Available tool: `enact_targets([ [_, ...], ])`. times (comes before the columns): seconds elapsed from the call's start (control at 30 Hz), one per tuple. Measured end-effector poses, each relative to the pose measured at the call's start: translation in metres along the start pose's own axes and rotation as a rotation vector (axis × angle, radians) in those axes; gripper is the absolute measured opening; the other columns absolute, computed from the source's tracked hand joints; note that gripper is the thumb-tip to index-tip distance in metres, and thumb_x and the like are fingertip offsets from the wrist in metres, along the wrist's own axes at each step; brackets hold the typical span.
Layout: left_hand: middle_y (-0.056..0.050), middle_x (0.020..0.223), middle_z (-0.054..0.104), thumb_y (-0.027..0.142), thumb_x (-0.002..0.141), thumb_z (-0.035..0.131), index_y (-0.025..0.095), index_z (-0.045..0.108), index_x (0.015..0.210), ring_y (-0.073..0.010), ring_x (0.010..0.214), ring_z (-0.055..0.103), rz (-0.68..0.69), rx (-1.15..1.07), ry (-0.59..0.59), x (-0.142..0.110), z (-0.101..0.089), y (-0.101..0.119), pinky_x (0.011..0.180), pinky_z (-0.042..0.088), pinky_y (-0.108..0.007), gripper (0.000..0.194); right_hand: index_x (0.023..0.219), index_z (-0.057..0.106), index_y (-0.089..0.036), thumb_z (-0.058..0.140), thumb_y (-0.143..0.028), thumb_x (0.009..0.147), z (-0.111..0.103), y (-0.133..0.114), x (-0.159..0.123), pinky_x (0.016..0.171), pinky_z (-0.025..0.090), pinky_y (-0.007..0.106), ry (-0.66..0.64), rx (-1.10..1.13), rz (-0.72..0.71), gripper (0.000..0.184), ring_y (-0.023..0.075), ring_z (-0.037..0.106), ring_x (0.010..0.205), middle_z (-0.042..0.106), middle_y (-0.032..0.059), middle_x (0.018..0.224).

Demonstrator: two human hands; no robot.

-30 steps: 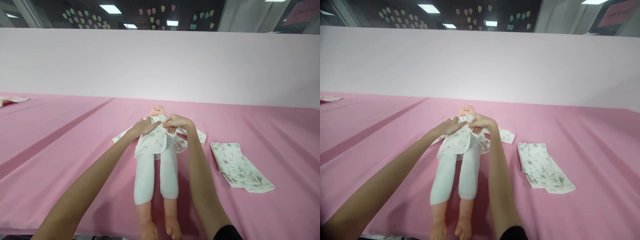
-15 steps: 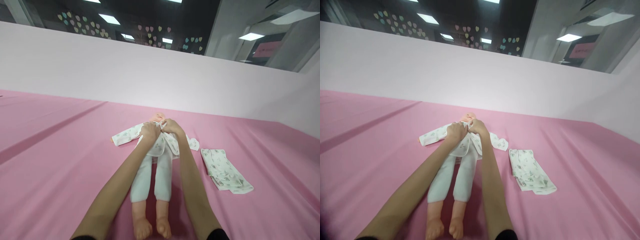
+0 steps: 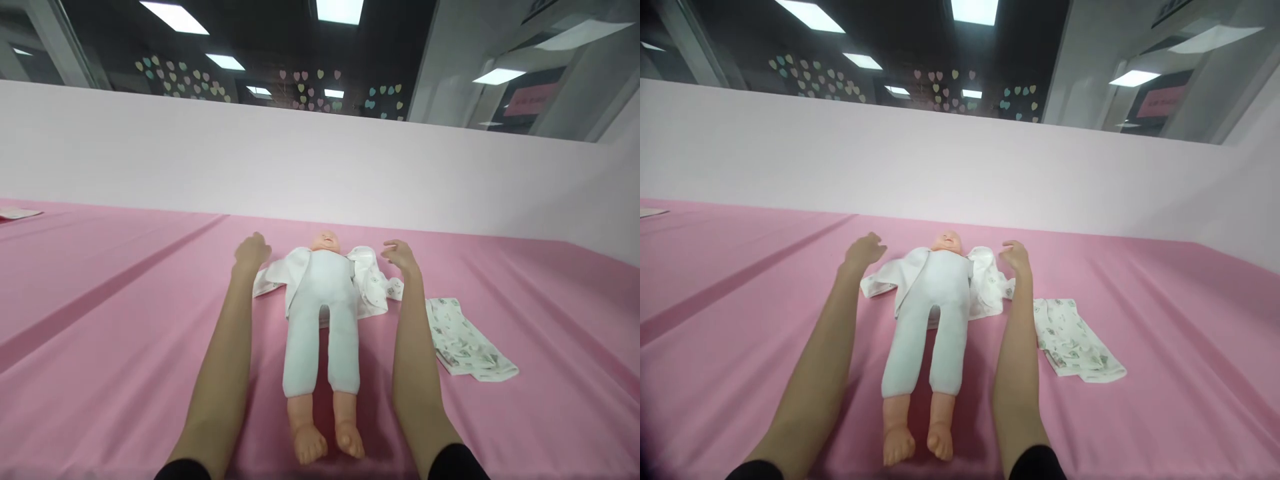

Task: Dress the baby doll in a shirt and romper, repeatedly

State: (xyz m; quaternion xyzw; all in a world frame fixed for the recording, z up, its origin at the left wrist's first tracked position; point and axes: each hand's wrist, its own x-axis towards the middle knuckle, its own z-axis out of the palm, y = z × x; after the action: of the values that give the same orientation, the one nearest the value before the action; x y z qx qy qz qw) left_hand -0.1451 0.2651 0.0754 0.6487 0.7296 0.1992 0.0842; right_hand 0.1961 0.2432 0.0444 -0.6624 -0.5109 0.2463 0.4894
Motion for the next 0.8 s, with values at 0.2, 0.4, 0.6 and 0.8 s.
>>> enact_targets([
  [0.2, -0.007, 0.13, 0.052, 0.05, 0.081, 0.04, 0.028, 0.038, 0.13, -0.0255, 0.11, 0.054, 0.254, -0.092, -0.177, -0.033, -0.025, 0.016, 0.084, 0.045, -0.035, 0.054, 0.106, 0.056, -0.018, 0.051, -0.027, 0.075, -0.012, -0.062, -0.026, 0.08, 0.046, 0.027, 0.198, 0.027, -0.407, 0.033, 0.0135, 0.058, 0.089, 0.063, 0.0042, 0.096],
  [0.4, -0.017, 0.144, 0.03, 0.057, 0.083, 0.029, 0.02, 0.026, 0.139, -0.0339, 0.121, 0.045, 0.38, 0.061, -0.41, -0.072, 0.036, 0.037, 0.091, 0.039, -0.044, 0.067, 0.103, 0.06, -0.016, 0.047, -0.026, 0.08, 0.049, -0.059, -0.041, 0.077, 0.045, 0.024, -0.29, -0.723, -0.286, 0.028, 0.0156, 0.06, 0.088, 0.066, 0.0077, 0.097],
  [0.6, -0.018, 0.127, 0.053, 0.07, 0.078, 0.027, 0.015, 0.018, 0.141, -0.0318, 0.106, 0.058, 0.365, -0.221, -0.366, -0.109, 0.066, -0.008, 0.084, 0.044, -0.04, 0.084, 0.117, 0.051, -0.001, 0.04, -0.008, 0.081, 0.068, 0.0, -0.074, 0.096, 0.025, 0.057, -0.174, -1.02, -0.193, 0.039, 0.0366, 0.043, 0.118, 0.047, 0.0288, 0.125],
  [0.8, -0.006, 0.14, 0.042, 0.064, 0.081, 0.035, 0.021, 0.036, 0.134, -0.025, 0.126, 0.04, 0.394, -0.553, -0.413, -0.13, 0.071, -0.033, 0.102, 0.036, -0.035, 0.069, 0.106, 0.055, -0.006, 0.035, -0.004, 0.079, 0.054, 0.01, -0.151, 0.098, 0.027, 0.047, -0.325, -1.093, -0.46, 0.035, 0.0292, 0.055, 0.1, 0.061, 0.0196, 0.105],
])
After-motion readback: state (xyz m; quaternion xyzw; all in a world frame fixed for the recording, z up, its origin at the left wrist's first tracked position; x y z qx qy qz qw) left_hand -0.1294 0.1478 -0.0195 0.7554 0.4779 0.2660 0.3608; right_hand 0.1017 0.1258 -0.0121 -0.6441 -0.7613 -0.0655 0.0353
